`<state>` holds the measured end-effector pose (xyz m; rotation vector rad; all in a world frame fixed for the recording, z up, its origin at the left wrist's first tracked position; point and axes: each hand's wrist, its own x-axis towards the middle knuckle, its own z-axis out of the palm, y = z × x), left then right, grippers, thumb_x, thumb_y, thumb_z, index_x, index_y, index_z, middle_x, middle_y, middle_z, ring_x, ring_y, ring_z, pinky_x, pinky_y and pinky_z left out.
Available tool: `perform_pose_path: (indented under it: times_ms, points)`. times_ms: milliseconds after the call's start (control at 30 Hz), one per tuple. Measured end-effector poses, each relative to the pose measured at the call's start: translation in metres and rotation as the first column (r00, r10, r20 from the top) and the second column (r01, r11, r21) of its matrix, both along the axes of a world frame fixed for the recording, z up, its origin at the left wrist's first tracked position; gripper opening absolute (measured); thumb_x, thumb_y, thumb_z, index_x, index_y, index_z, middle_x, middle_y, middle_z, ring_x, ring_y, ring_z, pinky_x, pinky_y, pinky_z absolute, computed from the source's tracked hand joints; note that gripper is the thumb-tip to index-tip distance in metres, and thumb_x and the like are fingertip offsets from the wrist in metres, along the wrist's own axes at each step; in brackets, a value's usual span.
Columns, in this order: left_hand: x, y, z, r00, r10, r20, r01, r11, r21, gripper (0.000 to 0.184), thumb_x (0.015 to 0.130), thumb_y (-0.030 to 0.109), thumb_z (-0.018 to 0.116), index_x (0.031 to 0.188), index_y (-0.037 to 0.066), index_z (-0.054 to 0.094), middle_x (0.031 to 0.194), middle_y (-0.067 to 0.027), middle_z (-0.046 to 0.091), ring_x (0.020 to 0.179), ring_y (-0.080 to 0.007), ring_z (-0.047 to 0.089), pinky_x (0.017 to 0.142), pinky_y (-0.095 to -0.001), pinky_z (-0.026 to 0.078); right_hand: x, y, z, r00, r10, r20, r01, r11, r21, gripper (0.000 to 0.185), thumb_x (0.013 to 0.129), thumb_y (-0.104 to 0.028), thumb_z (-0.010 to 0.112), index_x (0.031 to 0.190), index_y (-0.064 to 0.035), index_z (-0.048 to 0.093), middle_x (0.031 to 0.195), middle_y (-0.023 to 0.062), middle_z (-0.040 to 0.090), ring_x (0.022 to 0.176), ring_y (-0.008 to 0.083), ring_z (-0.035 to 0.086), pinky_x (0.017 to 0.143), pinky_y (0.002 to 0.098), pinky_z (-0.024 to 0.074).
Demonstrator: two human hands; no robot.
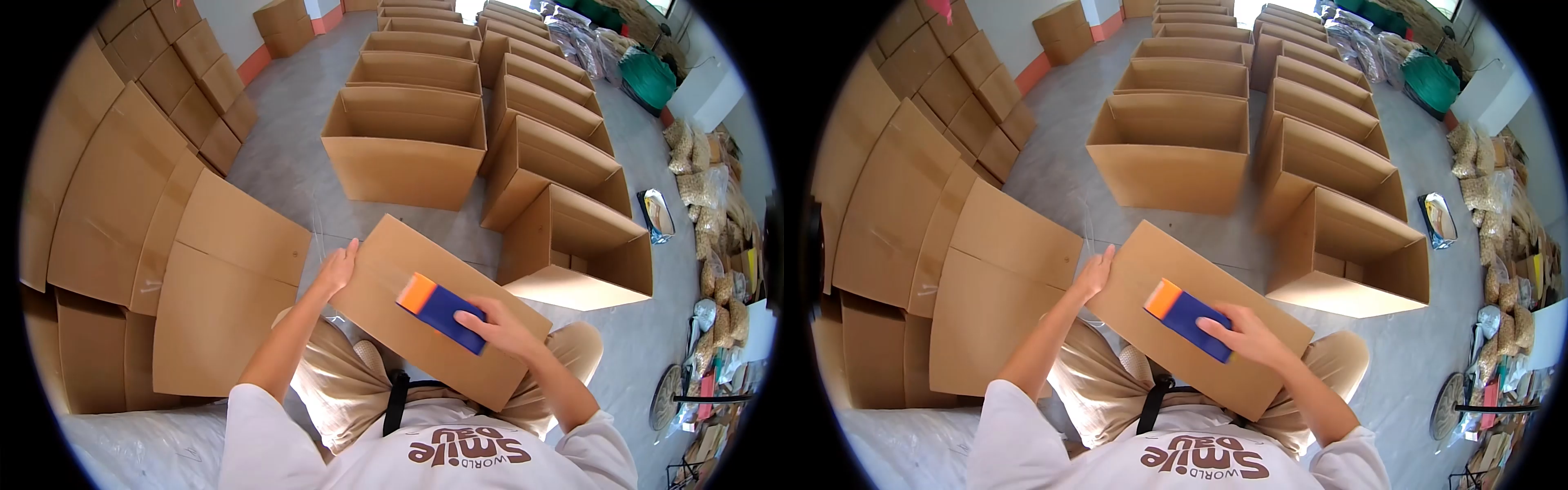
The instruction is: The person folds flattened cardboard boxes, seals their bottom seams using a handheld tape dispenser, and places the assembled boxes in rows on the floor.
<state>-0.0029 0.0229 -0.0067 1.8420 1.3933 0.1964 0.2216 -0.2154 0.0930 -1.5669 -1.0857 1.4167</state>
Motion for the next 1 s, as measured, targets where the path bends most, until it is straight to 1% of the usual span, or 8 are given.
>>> perform_pose_path:
  times_ms: [100,267,400,467,500,567,833,1000]
  points:
    - [0.001,0.008,-0.008,0.988,-0.077,-0.134,0.089,0.992,0.086,0.073,0.095,0.051,0.023,0.094,-0.009,0.063,0.098,-0.0336,0.058,0.098,-0.0447,0.055,0.088,-0.0461,0.042,0.038,-0.065,0.010,0.965,-0.008,0.261,0.024,0.998,-0.060,0.041,0.086,-0.033,0.060,0.105,0.0040,0.060,0.085,0.0062,0.063,0.074,0.0114,0.057,0.067,0.0267,0.0481]
    - [0.002,0.006,-0.009,0.974,-0.058,-0.219,0.122,0.948,0.293,0.073,0.095,0.050,0.023,0.078,-0.007,0.065,0.080,-0.0304,0.060,0.081,-0.0476,0.058,0.076,-0.0499,0.046,0.074,-0.158,-0.008,0.973,0.002,0.232,0.078,0.938,-0.337,0.040,0.081,-0.033,0.064,0.094,0.0046,0.064,0.069,0.0060,0.061,0.065,0.0101,0.056,0.060,0.0260,0.0458]
    - [0.003,0.008,0.018,0.910,-0.069,-0.408,0.140,0.979,0.147,0.067,0.095,0.049,0.025,0.097,-0.006,0.064,0.101,-0.0314,0.058,0.103,-0.0424,0.054,0.090,-0.0472,0.041,0.071,-0.157,-0.029,0.956,-0.121,0.266,0.180,0.961,-0.210,0.040,0.080,-0.036,0.065,0.090,0.0029,0.066,0.065,0.0057,0.062,0.058,0.0114,0.055,0.056,0.0268,0.0451]
    - [-0.006,0.023,-0.012,0.980,-0.005,-0.199,0.162,0.604,0.780,0.063,0.095,0.048,0.027,0.126,-0.003,0.046,0.131,-0.0298,0.041,0.129,-0.0360,0.033,0.106,-0.0489,0.022,0.064,-0.140,-0.030,0.951,-0.099,0.294,0.151,0.976,-0.158,0.041,0.080,-0.037,0.065,0.090,0.0028,0.066,0.065,0.0068,0.062,0.058,0.0118,0.055,0.056,0.0271,0.0452]
    - [0.001,0.020,-0.003,0.979,-0.019,-0.201,0.172,0.597,0.784,0.063,0.095,0.048,0.027,0.126,-0.003,0.046,0.131,-0.0298,0.041,0.129,-0.0360,0.033,0.106,-0.0489,0.022,0.060,-0.127,-0.030,0.942,-0.065,0.329,0.108,0.988,-0.112,0.042,0.080,-0.038,0.064,0.090,0.0027,0.066,0.065,0.0080,0.062,0.058,0.0122,0.056,0.056,0.0275,0.0453]
    - [0.017,0.003,0.018,0.916,0.010,-0.401,0.247,0.774,0.584,0.069,0.094,0.049,0.029,0.142,0.001,0.016,0.148,-0.0228,0.010,0.139,-0.0327,0.003,0.110,-0.0529,0.000,0.047,-0.093,-0.041,0.956,-0.128,0.263,0.130,0.991,0.011,0.045,0.080,-0.040,0.063,0.088,0.0034,0.066,0.064,0.0104,0.062,0.058,0.0140,0.056,0.057,0.0289,0.0456]
    - [0.015,-0.006,0.014,0.896,-0.082,-0.437,0.203,0.950,0.239,0.086,0.089,0.061,0.030,0.144,0.002,-0.001,0.149,-0.0200,-0.011,0.138,-0.0357,-0.013,0.107,-0.0563,-0.005,0.043,-0.034,-0.027,0.968,-0.009,0.250,-0.037,0.983,0.178,0.050,0.080,-0.046,0.063,0.085,0.0038,0.066,0.064,0.0094,0.060,0.059,0.0165,0.055,0.056,0.0298,0.0444]
    - [0.019,-0.006,0.018,0.872,-0.115,-0.476,0.222,0.959,0.174,0.100,0.082,0.070,0.035,0.143,0.003,-0.006,0.149,-0.0199,-0.015,0.137,-0.0354,-0.016,0.106,-0.0576,-0.006,0.111,-0.121,0.042,0.842,0.212,0.495,-0.036,0.939,-0.341,0.050,0.077,-0.047,0.062,0.081,0.0027,0.067,0.066,0.0154,0.062,0.062,0.0215,0.060,0.060,0.0328,0.0473]
